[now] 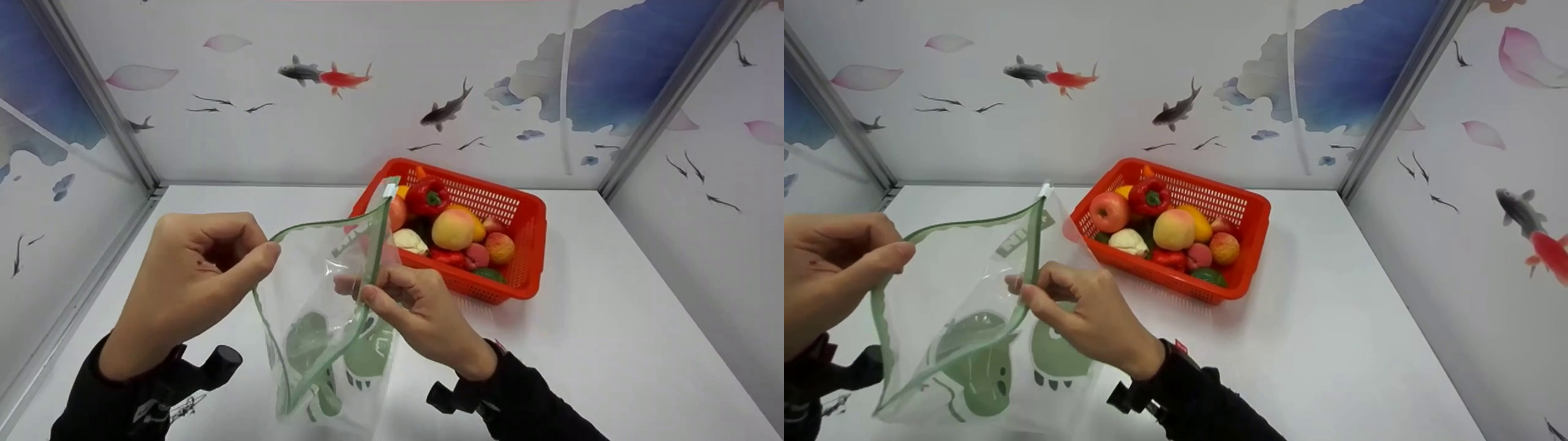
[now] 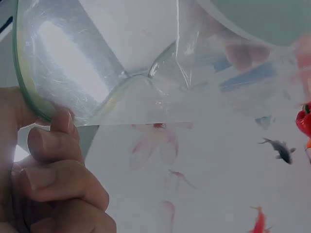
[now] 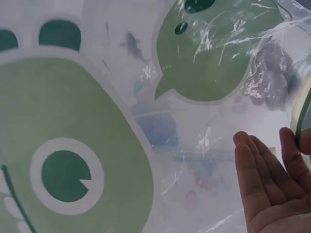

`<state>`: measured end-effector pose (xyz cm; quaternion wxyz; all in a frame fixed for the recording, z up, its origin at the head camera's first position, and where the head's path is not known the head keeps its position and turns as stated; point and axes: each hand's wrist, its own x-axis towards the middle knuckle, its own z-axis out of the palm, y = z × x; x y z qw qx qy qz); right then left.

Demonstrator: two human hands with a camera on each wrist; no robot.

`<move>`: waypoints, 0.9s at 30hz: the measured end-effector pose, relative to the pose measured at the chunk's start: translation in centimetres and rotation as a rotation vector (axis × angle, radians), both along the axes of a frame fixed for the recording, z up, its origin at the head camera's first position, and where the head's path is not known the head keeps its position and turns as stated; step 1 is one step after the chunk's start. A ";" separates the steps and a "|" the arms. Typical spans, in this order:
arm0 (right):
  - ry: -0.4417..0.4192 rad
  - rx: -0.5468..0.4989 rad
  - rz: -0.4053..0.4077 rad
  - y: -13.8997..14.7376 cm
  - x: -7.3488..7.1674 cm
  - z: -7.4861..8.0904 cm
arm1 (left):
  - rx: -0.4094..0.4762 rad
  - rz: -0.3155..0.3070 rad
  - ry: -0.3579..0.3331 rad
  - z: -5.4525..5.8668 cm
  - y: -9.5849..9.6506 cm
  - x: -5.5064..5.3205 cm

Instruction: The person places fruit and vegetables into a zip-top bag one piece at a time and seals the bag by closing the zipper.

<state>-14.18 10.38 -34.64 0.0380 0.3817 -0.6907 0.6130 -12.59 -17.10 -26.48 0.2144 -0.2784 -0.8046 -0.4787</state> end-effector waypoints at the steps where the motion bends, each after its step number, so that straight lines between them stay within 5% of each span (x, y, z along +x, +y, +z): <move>1: 0.013 -0.012 0.034 -0.1 0.0 0.0 | -0.018 -0.006 0.056 0.3 0.3 0.3; 6: 0.132 -0.024 0.108 0.1 0.0 -0.4 | -0.089 -0.076 0.277 0.8 1.9 1.6; 9: 0.124 0.010 0.066 0.7 -0.2 -1.0 | -0.146 -0.082 0.300 0.0 3.2 1.5; 18: -0.129 0.187 -0.163 3.8 -0.8 -4.0 | -0.178 -0.087 -0.012 -4.9 6.6 -1.2; 23: -0.237 0.314 -0.253 5.5 -0.8 -5.4 | -0.175 -0.072 -0.070 -7.6 7.2 -2.5; 27: -0.279 0.420 -0.302 6.7 -0.9 -6.3 | -0.153 -0.020 -0.102 -8.4 6.4 -3.1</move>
